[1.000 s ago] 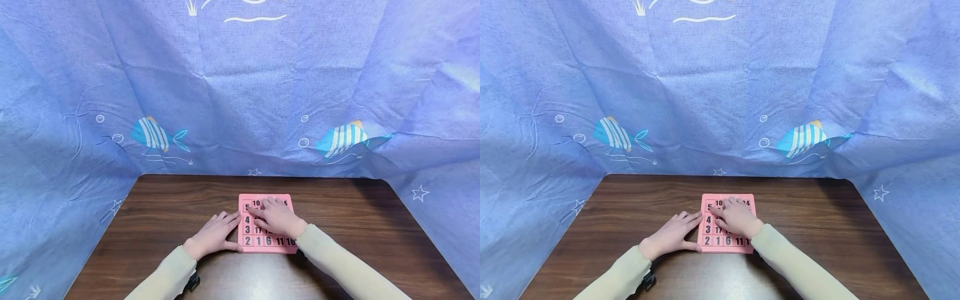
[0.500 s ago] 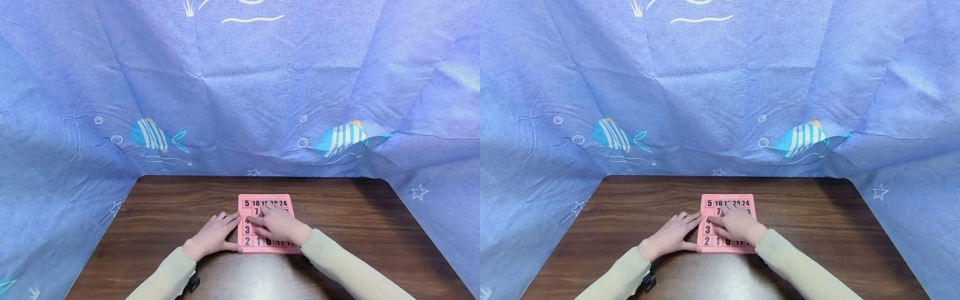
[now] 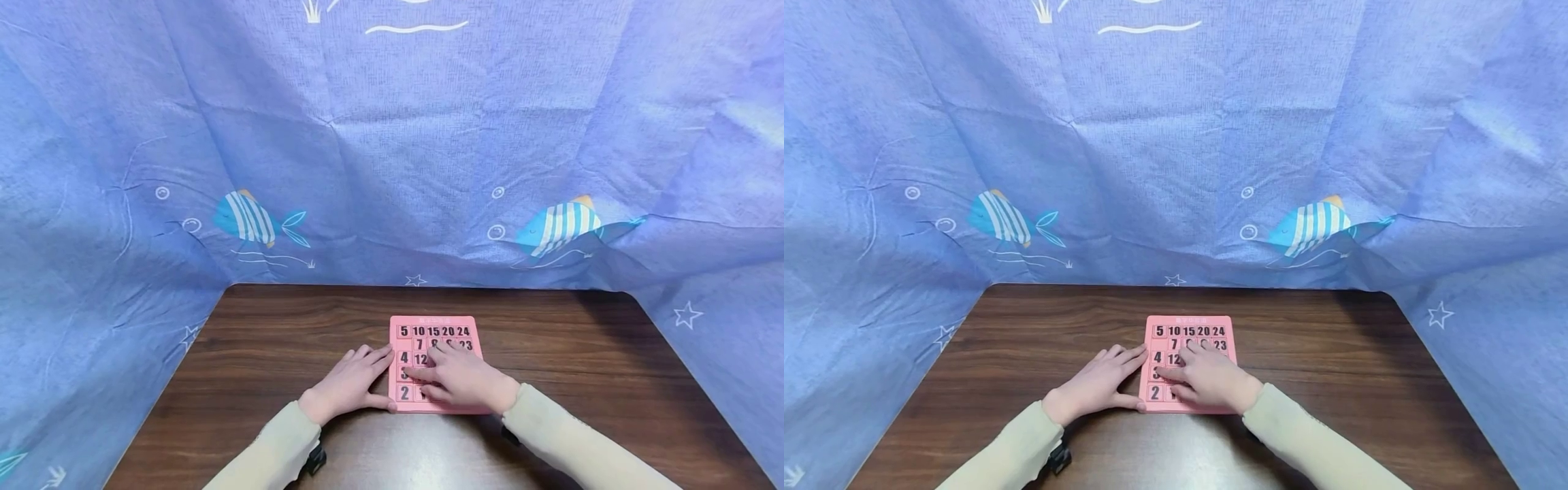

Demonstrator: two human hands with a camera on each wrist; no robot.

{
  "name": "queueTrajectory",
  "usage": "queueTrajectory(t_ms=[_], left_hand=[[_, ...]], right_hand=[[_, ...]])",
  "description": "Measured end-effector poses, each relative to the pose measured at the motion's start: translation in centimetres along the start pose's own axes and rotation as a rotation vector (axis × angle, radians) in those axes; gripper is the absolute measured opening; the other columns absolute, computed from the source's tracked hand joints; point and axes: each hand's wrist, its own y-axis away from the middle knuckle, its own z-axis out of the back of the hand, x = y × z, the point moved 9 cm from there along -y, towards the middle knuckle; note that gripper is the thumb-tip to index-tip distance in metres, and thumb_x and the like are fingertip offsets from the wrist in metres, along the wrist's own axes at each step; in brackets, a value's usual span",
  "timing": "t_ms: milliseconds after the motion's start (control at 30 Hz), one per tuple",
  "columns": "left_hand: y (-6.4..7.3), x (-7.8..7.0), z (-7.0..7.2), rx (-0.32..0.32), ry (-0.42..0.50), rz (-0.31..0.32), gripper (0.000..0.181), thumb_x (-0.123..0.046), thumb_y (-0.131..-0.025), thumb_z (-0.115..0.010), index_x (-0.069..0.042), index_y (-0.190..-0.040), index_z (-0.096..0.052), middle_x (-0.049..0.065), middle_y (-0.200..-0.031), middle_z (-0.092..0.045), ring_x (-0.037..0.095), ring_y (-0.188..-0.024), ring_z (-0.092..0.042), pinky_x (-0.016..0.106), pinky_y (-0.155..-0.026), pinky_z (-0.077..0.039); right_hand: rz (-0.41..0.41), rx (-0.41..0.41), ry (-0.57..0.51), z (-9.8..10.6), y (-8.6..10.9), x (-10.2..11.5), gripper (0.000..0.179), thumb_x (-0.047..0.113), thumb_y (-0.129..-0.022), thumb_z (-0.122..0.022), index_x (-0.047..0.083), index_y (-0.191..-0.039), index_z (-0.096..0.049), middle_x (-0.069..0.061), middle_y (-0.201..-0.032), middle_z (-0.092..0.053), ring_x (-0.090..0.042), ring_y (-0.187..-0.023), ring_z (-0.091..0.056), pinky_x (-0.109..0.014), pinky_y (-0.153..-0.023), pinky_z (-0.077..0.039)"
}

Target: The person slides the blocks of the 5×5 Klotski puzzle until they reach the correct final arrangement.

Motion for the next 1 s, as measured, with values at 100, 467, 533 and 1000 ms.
queueTrajectory(t_ms=[100,467,533,1000], left_hand=[[0.0,0.0,0.1,0.002,0.002,0.003,0.097,-0.068,-0.085,-0.072,-0.008,-0.157,-0.047,0.005,-0.162,-0.045,0.023,-0.133,-0.047,0.047,-0.104,-0.044],[0.0,-0.2,0.1,0.0,-0.012,-0.009,0.097,-0.069,-0.085,-0.07,-0.008,-0.157,-0.048,0.006,-0.161,-0.047,0.024,-0.133,-0.048,0.045,-0.102,-0.044],[0.0,-0.2,0.2,0.0,-0.009,-0.009,0.097,-0.069,-0.085,-0.071,-0.007,-0.157,-0.048,0.007,-0.161,-0.047,0.024,-0.132,-0.049,0.044,-0.102,-0.044],[0.0,-0.1,0.1,-0.002,-0.012,-0.011,0.096,-0.068,-0.086,-0.07,-0.007,-0.157,-0.047,0.007,-0.161,-0.046,0.026,-0.133,-0.049,0.046,-0.103,-0.044]], right_hand=[[-0.022,-0.006,0.017,-0.1,-0.5,-0.6,0.043,0.041,-0.102,-0.064,0.031,-0.143,-0.066,-0.005,-0.098,-0.06,-0.023,-0.098,-0.057,-0.049,-0.093,-0.05],[-0.029,-0.041,0.026,0.1,0.1,0.2,0.044,0.04,-0.099,-0.065,0.03,-0.142,-0.067,-0.005,-0.104,-0.063,-0.025,-0.102,-0.06,-0.048,-0.093,-0.05],[0.005,-0.068,0.045,0.4,0.6,1.1,0.044,0.042,-0.099,-0.065,0.031,-0.141,-0.068,-0.002,-0.101,-0.063,-0.022,-0.098,-0.059,-0.045,-0.09,-0.05],[0.052,-0.134,0.075,0.9,2.0,2.5,0.041,0.047,-0.099,-0.066,0.033,-0.137,-0.07,0.003,-0.09,-0.057,-0.017,-0.089,-0.055,-0.039,-0.08,-0.049]])
